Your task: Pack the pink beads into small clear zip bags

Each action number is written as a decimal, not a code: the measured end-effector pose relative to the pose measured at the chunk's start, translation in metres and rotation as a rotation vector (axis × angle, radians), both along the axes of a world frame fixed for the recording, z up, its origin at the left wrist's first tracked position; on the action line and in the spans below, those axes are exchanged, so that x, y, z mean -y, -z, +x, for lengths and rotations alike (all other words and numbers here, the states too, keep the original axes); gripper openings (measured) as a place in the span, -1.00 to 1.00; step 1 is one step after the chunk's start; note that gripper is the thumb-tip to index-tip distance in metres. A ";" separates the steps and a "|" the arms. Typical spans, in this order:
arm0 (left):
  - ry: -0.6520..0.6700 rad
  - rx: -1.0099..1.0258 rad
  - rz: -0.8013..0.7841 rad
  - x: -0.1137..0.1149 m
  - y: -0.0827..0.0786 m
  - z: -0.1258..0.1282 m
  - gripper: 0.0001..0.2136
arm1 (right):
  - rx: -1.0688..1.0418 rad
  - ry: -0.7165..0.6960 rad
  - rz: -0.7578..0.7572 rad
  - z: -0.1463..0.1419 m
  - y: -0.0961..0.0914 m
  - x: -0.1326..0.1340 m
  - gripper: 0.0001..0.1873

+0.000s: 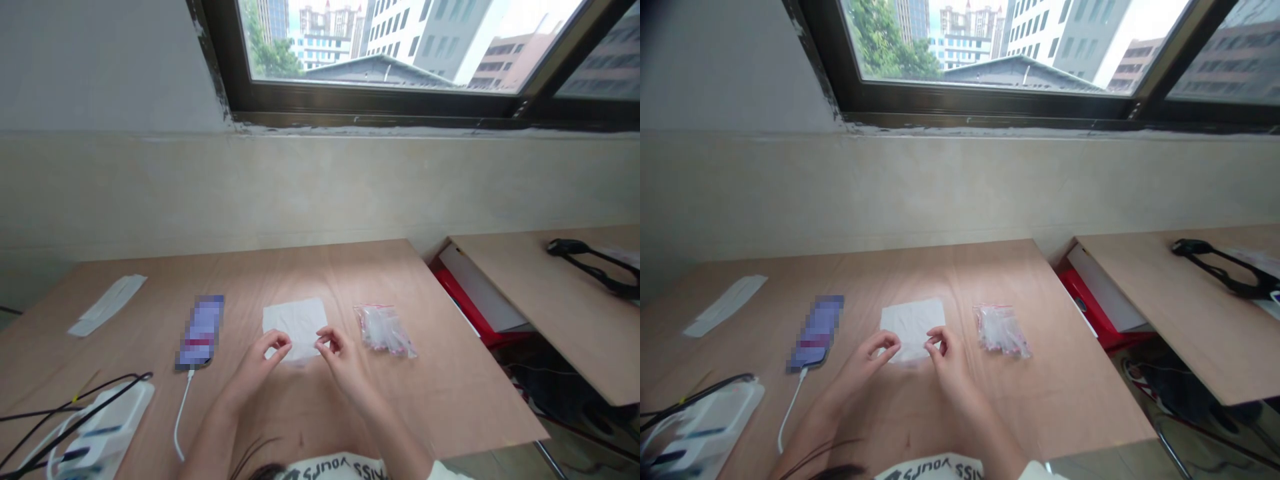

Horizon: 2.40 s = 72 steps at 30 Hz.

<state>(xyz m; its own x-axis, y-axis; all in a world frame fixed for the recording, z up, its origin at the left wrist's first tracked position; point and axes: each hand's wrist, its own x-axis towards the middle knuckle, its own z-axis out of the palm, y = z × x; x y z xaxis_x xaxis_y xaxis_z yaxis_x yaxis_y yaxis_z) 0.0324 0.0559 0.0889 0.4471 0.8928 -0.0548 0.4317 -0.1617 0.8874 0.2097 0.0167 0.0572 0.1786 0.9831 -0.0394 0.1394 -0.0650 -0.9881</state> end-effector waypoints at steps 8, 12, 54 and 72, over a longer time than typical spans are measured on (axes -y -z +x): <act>-0.008 0.000 0.048 0.016 -0.005 0.001 -0.84 | 0.039 0.029 -0.017 -0.002 0.005 0.013 -0.90; -0.041 0.007 0.062 0.022 -0.003 0.000 -0.85 | 0.068 -0.088 -0.079 -0.001 0.004 0.016 -0.89; 0.076 -0.028 0.027 0.012 -0.014 0.017 -0.80 | -0.326 -0.135 -0.220 0.002 -0.014 0.004 -0.77; -0.099 0.120 -0.127 0.025 0.007 0.013 -0.83 | -0.470 -0.107 -0.290 -0.007 0.003 0.024 -0.65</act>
